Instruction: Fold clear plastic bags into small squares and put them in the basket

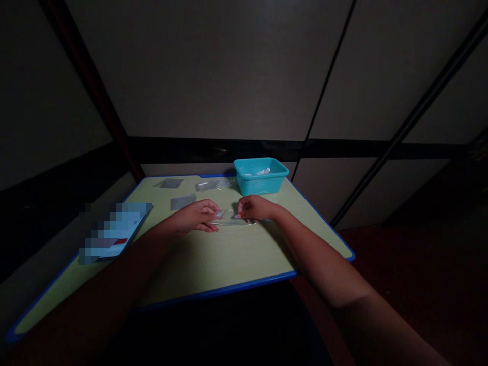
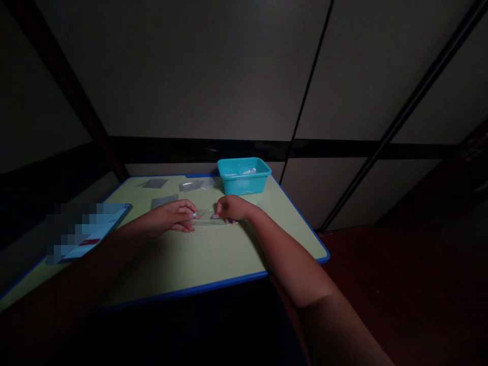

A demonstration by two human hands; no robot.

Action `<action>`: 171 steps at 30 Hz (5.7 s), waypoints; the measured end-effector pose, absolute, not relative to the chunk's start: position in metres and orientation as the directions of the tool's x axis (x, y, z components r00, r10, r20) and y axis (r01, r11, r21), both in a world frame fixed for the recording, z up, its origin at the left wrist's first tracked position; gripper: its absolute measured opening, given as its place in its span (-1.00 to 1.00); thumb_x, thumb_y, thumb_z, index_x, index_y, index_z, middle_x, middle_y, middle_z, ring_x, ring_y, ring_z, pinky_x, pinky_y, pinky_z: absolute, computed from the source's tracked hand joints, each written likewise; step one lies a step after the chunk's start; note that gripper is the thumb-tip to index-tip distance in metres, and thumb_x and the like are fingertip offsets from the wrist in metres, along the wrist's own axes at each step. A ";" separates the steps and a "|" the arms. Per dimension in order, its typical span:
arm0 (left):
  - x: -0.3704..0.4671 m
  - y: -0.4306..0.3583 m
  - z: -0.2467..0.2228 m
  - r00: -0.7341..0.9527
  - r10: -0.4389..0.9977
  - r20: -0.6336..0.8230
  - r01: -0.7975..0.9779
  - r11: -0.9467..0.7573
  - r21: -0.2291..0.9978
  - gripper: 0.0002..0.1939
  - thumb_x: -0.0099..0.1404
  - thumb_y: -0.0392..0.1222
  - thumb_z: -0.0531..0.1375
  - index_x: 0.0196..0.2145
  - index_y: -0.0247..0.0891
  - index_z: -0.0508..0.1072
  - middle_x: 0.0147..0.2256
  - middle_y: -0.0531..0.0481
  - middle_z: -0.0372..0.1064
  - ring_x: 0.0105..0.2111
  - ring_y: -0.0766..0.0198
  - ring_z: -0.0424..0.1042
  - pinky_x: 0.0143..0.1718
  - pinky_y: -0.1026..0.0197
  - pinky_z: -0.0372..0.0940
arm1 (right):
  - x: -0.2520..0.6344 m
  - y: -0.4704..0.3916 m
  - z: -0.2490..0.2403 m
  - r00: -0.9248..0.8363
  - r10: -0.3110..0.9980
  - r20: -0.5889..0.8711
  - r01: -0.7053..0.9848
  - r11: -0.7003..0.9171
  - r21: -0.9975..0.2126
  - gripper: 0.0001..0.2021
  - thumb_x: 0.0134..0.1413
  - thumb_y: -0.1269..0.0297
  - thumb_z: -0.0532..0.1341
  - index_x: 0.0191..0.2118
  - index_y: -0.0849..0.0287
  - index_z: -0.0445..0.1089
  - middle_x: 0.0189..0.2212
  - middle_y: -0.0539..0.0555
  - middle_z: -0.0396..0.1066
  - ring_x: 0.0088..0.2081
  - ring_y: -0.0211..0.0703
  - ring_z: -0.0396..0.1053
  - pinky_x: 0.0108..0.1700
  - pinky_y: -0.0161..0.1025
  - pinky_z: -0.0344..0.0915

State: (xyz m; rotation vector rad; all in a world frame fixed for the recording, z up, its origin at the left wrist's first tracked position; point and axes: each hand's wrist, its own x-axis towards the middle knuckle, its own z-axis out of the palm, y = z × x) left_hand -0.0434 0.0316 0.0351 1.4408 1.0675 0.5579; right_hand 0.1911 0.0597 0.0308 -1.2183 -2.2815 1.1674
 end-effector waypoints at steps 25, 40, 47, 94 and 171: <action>-0.040 0.037 0.021 0.439 0.895 -0.082 0.372 -0.098 0.923 -0.47 0.03 -0.20 0.22 -0.03 -0.24 0.18 -0.17 -0.07 0.30 -0.58 0.43 0.34 -0.51 0.24 0.32 | 0.177 0.051 0.033 -0.543 0.770 -0.333 0.260 -0.223 -0.940 -0.76 0.27 0.40 -0.01 -0.39 0.29 0.31 -0.61 0.03 0.43 -0.56 -0.34 0.42 -0.52 -0.46 0.34; -0.032 0.027 0.026 0.484 0.782 0.393 0.614 -0.624 0.484 -0.71 0.22 -0.18 0.05 -0.11 -0.27 0.35 -0.07 -0.13 0.28 -0.21 0.18 0.36 -0.12 0.08 0.28 | 0.182 0.055 0.038 -0.518 0.800 -0.301 0.250 -0.195 -0.948 -0.79 0.27 0.35 -0.02 -0.34 0.26 0.29 -0.61 -0.02 0.40 -0.67 -0.33 0.36 -0.64 -0.43 0.28; -0.001 -0.009 0.019 0.882 0.465 0.080 0.425 -0.856 0.295 -0.19 0.26 0.19 0.01 0.30 -0.24 -0.21 0.31 -0.20 -0.36 0.29 -0.05 -0.30 0.23 -0.14 -0.30 | 0.186 0.061 0.036 -0.329 0.899 -0.288 0.345 -0.169 -0.923 -0.71 0.28 0.28 -0.02 -0.42 0.26 0.29 -0.71 -0.05 0.31 -0.74 -0.37 0.21 -0.72 -0.45 0.14; -0.033 0.024 0.020 0.337 0.929 0.155 0.926 -0.357 0.125 -0.69 0.19 0.06 0.09 -0.29 -0.25 0.36 -0.24 -0.15 0.34 -0.14 0.01 0.26 -0.16 0.09 0.16 | 0.215 0.072 0.045 -0.242 0.932 -0.270 0.498 -0.120 -0.859 -0.62 0.26 0.05 -0.06 -0.35 0.26 0.27 -0.65 0.03 0.37 -0.70 -0.28 0.33 -0.65 -0.38 0.23; -0.029 0.033 0.014 0.553 0.796 0.244 0.704 -0.604 0.375 -0.91 0.08 -0.20 0.21 -0.46 -0.23 0.36 -0.37 -0.02 0.34 -0.24 0.13 0.28 -0.20 0.15 0.16 | 0.197 0.072 0.024 -0.663 0.749 0.027 0.627 0.574 -0.526 -0.76 -0.10 0.39 0.30 -0.23 0.28 0.37 -0.55 -0.10 0.21 -0.52 -0.36 0.15 -0.47 -0.42 0.01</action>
